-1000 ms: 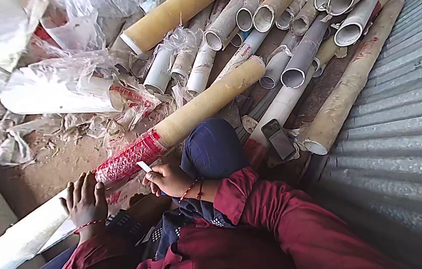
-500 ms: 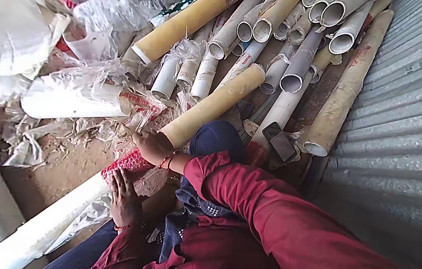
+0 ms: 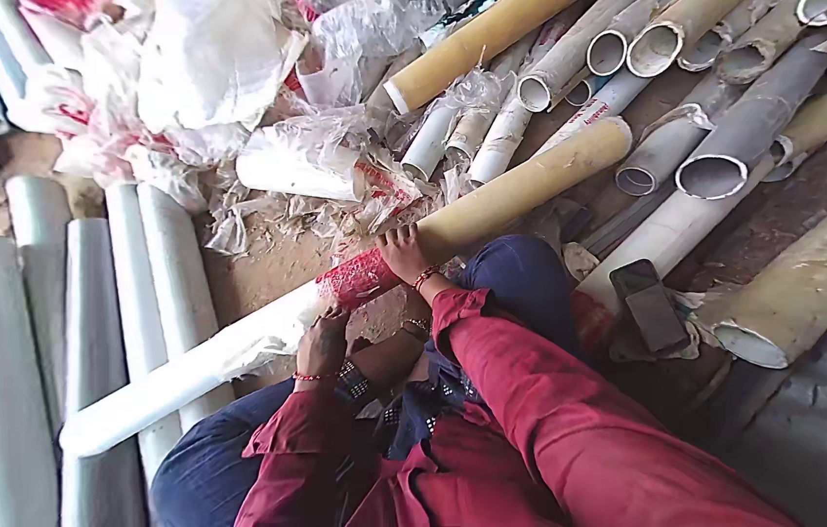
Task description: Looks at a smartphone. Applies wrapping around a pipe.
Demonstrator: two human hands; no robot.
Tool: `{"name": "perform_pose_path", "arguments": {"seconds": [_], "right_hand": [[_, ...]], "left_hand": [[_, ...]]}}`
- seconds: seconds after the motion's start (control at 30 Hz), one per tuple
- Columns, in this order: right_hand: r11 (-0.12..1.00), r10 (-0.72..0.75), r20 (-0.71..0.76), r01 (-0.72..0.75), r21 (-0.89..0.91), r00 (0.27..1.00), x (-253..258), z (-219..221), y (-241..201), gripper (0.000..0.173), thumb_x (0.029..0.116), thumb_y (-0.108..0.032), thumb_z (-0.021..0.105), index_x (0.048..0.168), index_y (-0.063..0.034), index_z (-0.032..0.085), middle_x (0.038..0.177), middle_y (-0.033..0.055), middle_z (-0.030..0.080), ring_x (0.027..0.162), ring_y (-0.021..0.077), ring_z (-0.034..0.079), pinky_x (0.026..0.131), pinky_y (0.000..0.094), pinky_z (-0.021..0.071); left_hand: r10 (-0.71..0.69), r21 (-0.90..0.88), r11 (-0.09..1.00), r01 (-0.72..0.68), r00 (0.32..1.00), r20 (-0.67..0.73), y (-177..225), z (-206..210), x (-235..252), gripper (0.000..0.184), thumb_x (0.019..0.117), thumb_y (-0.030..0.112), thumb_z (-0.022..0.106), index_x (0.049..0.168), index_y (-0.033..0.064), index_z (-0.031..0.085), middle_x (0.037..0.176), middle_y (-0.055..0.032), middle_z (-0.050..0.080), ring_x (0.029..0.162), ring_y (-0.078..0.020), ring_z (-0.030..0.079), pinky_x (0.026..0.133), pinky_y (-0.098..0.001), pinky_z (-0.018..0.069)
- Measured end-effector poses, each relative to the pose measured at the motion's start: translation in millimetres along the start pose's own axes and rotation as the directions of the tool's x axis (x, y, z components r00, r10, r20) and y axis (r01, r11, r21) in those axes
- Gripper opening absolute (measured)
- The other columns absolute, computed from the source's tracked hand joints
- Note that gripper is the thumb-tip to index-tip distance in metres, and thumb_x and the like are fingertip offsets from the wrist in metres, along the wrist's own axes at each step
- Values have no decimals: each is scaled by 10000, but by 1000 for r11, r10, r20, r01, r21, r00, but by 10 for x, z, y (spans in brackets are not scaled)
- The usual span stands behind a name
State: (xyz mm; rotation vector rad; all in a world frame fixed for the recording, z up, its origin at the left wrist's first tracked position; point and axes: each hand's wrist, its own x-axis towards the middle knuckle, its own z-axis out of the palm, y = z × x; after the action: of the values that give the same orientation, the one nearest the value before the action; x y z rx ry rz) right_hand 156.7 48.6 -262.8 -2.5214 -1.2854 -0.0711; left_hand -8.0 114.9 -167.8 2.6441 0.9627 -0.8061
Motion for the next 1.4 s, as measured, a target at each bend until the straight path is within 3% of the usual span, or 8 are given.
{"name": "perform_pose_path", "arguments": {"seconds": [0.17, 0.5, 0.67, 0.8, 0.83, 0.93, 1.03, 1.4], "right_hand": [[980, 66, -78, -50, 193, 995, 134, 46, 6, 316, 993, 28, 524, 1259, 33, 694, 1213, 293, 699, 1149, 538, 646, 1104, 747, 307], [985, 83, -86, -69, 155, 993, 205, 53, 57, 321, 994, 28, 511, 1279, 56, 655, 1194, 307, 694, 1099, 533, 665, 1125, 741, 280], [983, 126, -31, -120, 135, 992, 300, 22, -46, 326, 1011, 24, 506, 1300, 60, 653, 1219, 298, 691, 1179, 501, 648, 1142, 705, 291], [995, 37, -321, -5, 102, 946, 134, 495, 0, 288, 1014, -79, 520, 1259, -22, 660, 1059, 217, 701, 1078, 429, 665, 1183, 708, 248], [988, 114, -31, -110, 107, 993, 119, 0, -81, 339, 1043, -86, 535, 1372, -42, 604, 1176, 196, 696, 1182, 396, 643, 1200, 670, 248], [934, 258, -85, -226, 278, 962, 127, -828, -233, 304, 981, -37, 606, 1273, -34, 690, 1000, 151, 742, 913, 312, 710, 851, 481, 541], [846, 360, -326, -159, 509, 874, -157, -1642, -77, 242, 939, 1, 650, 1178, 26, 685, 851, 151, 712, 737, 291, 708, 574, 433, 543], [436, 871, -207, -505, 745, 446, -2032, -1891, 1414, 287, 1101, -101, 386, 1221, 41, 605, 709, -8, 516, 556, 30, 476, 545, 192, 436]], "left_hand": [[61, -137, 988, -66, 997, -44, -129, 78, -116, 498, 1037, -78, 370, 1508, 24, 494, 1583, -162, 459, 1505, -332, 389, 1222, -501, 311], [95, -220, 952, -213, 889, -448, -94, 809, -523, 466, 918, -148, 518, 1381, -125, 566, 1433, -289, 572, 1352, -453, 549, 1125, -519, 445], [134, -145, 947, -286, 764, -632, 137, 593, -548, 300, 967, 38, 566, 1214, 1, 732, 975, -203, 762, 836, -390, 762, 656, -511, 605], [-13, -279, 951, -132, 886, -463, 147, 225, -170, 510, 1008, 278, 656, 1316, -120, 573, 1305, -395, 555, 1262, -566, 523, 1034, -641, 439], [-16, -271, 956, -115, 898, -440, 157, 215, -11, 572, 986, 274, 690, 1331, -154, 532, 1350, -434, 498, 1300, -604, 471, 1049, -675, 404], [-32, -183, 982, -36, 935, -352, 170, 344, 326, 539, 1016, 162, 627, 1410, -162, 451, 1431, -449, 427, 1349, -616, 424, 1067, -704, 374], [-13, -157, 986, -59, 907, -420, 85, 514, 457, 405, 993, -22, 541, 1387, -106, 508, 1419, -417, 461, 1336, -605, 440, 1058, -710, 375], [-23, -362, 909, -206, 843, -538, 48, 669, 376, 293, 1048, 81, 521, 1234, -105, 651, 1310, -387, 581, 1297, -589, 493, 1115, -668, 324]]}}
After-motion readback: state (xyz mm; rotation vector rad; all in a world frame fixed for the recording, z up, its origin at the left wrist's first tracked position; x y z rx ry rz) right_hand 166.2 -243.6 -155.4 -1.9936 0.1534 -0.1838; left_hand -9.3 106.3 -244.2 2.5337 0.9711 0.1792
